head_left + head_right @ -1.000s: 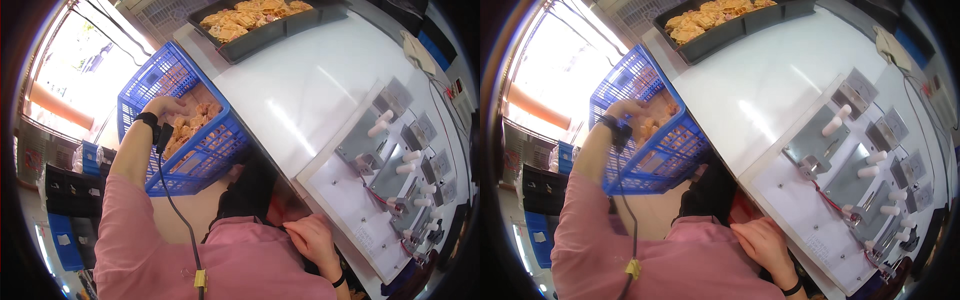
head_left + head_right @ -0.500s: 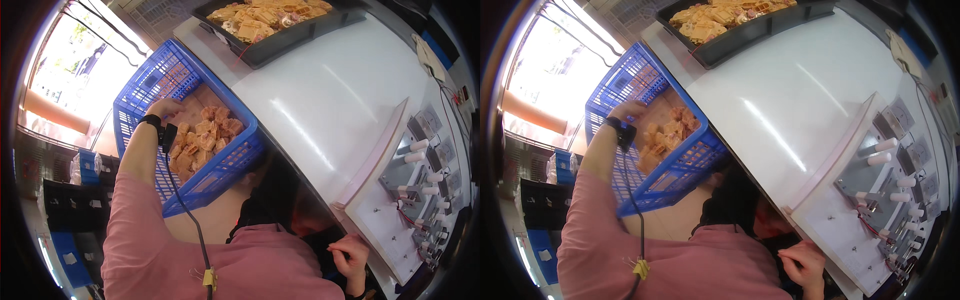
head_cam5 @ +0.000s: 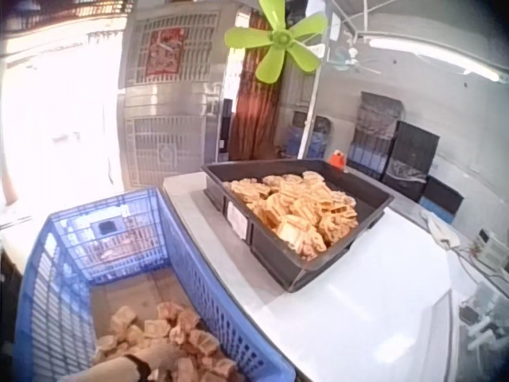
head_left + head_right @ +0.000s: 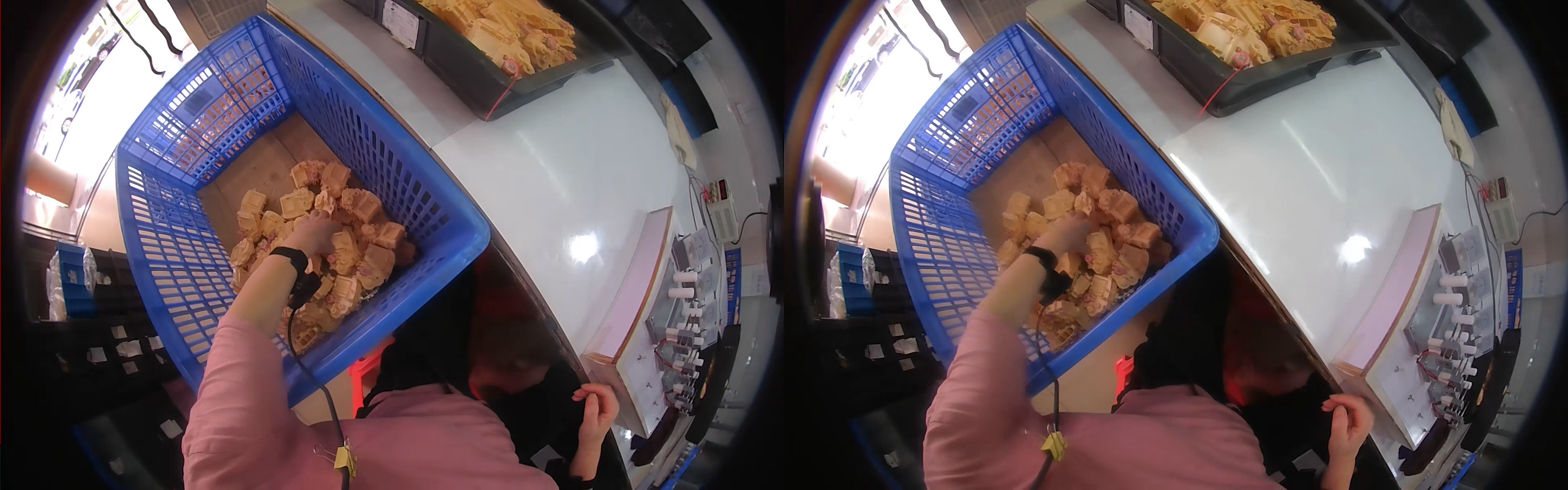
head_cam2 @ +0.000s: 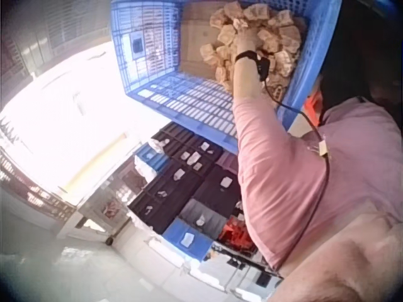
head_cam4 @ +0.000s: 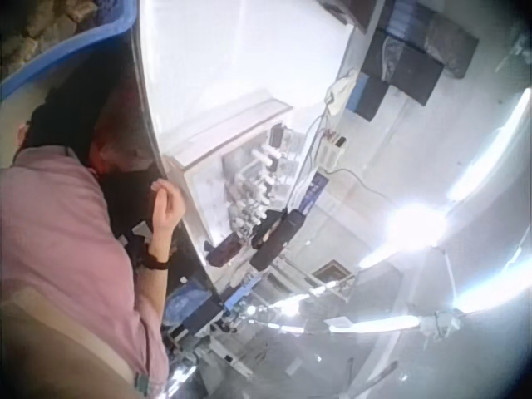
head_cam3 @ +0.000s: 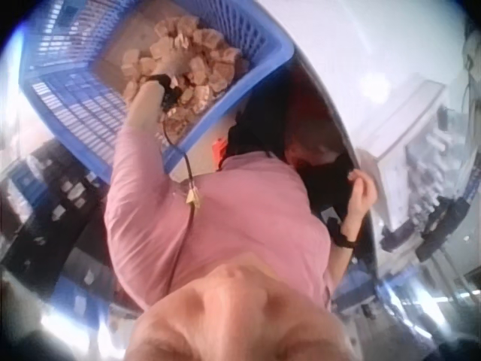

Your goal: Assembling yellow plastic components on a testing or assembly jig at a workbench.

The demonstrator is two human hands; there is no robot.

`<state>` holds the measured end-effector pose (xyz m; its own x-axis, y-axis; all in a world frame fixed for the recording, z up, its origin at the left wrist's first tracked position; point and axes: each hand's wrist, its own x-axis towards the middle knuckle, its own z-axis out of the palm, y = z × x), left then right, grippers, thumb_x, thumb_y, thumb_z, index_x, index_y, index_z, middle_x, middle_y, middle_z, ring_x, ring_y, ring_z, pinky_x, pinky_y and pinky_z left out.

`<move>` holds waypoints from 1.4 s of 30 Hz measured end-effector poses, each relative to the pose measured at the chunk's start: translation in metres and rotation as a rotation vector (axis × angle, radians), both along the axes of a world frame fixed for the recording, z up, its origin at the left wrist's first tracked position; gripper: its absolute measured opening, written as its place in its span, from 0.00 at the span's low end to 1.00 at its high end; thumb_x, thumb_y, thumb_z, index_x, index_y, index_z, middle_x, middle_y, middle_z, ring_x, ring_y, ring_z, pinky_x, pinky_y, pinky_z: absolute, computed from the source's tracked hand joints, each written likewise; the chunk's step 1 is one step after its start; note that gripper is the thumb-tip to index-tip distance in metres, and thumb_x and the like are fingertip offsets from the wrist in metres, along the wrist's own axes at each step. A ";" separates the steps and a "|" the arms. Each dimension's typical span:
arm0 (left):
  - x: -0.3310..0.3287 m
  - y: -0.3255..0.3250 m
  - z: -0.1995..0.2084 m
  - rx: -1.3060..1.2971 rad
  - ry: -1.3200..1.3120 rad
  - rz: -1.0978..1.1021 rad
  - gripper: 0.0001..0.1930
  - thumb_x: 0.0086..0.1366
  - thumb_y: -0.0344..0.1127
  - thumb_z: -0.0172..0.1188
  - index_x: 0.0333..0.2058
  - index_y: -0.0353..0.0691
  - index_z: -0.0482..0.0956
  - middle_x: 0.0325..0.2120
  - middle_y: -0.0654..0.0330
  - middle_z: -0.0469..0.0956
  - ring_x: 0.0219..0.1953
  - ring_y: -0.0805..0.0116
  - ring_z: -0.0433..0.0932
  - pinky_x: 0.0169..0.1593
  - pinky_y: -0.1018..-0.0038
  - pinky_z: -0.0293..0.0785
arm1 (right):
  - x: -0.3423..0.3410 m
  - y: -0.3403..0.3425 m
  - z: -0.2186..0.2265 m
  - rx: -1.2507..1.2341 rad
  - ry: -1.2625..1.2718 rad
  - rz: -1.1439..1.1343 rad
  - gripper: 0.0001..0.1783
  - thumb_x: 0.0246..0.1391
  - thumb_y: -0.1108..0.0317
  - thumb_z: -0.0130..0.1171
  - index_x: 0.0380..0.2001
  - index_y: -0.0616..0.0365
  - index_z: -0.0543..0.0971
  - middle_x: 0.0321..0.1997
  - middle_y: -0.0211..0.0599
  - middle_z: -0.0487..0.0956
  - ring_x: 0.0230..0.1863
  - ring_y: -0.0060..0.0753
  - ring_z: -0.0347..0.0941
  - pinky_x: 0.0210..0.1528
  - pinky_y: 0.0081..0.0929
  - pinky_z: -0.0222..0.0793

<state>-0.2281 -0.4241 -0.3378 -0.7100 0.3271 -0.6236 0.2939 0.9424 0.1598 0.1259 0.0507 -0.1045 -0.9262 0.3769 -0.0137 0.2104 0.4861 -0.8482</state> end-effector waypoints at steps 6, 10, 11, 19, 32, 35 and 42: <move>0.018 -0.011 -0.014 0.236 0.099 -0.013 0.31 0.44 0.29 0.68 0.52 0.49 0.76 0.55 0.53 0.69 0.60 0.50 0.69 0.55 0.54 0.72 | -0.013 -0.014 0.005 -0.046 -0.027 -0.078 0.08 0.60 0.78 0.52 0.38 0.70 0.80 0.34 0.39 0.81 0.36 0.29 0.80 0.42 0.25 0.77; 0.024 0.000 0.006 0.354 -0.085 0.082 0.28 0.46 0.22 0.64 0.49 0.41 0.71 0.49 0.51 0.71 0.41 0.45 0.80 0.27 0.63 0.84 | -0.015 -0.017 -0.004 -0.042 0.027 -0.085 0.08 0.60 0.77 0.54 0.39 0.68 0.80 0.36 0.39 0.82 0.36 0.27 0.80 0.43 0.24 0.77; 0.025 0.003 0.010 0.361 -0.074 0.059 0.28 0.46 0.22 0.64 0.49 0.41 0.71 0.49 0.51 0.71 0.41 0.45 0.80 0.27 0.63 0.84 | -0.015 -0.018 -0.003 -0.032 0.036 -0.066 0.08 0.59 0.77 0.55 0.39 0.68 0.80 0.35 0.38 0.82 0.36 0.27 0.80 0.43 0.24 0.76; 0.012 -0.104 -0.105 0.772 -0.042 0.250 0.28 0.46 0.40 0.74 0.46 0.34 0.81 0.39 0.47 0.84 0.44 0.51 0.81 0.51 0.64 0.75 | -0.012 -0.020 -0.005 -0.011 0.126 -0.012 0.06 0.58 0.74 0.61 0.37 0.63 0.83 0.33 0.35 0.84 0.33 0.21 0.78 0.39 0.21 0.74; 0.022 -0.033 0.293 1.671 -0.168 0.507 0.24 0.66 0.37 0.58 0.60 0.43 0.69 0.52 0.58 0.75 0.46 0.67 0.79 0.58 0.59 0.73 | -0.009 -0.005 -0.008 -0.054 0.278 0.148 0.08 0.60 0.71 0.61 0.40 0.63 0.83 0.33 0.36 0.84 0.34 0.23 0.80 0.40 0.21 0.75; 0.047 0.033 0.331 1.891 -0.278 0.472 0.24 0.68 0.41 0.58 0.60 0.41 0.69 0.55 0.55 0.75 0.54 0.62 0.76 0.63 0.51 0.69 | -0.015 -0.014 -0.009 0.001 0.351 0.190 0.07 0.59 0.72 0.61 0.40 0.63 0.82 0.33 0.37 0.83 0.34 0.27 0.80 0.39 0.22 0.75; 0.145 0.267 0.345 1.961 -0.942 0.441 0.22 0.68 0.45 0.58 0.55 0.39 0.73 0.49 0.54 0.80 0.53 0.59 0.79 0.63 0.56 0.71 | -0.010 -0.003 -0.015 0.027 0.437 0.213 0.07 0.57 0.72 0.62 0.39 0.60 0.82 0.32 0.37 0.83 0.33 0.31 0.79 0.38 0.25 0.74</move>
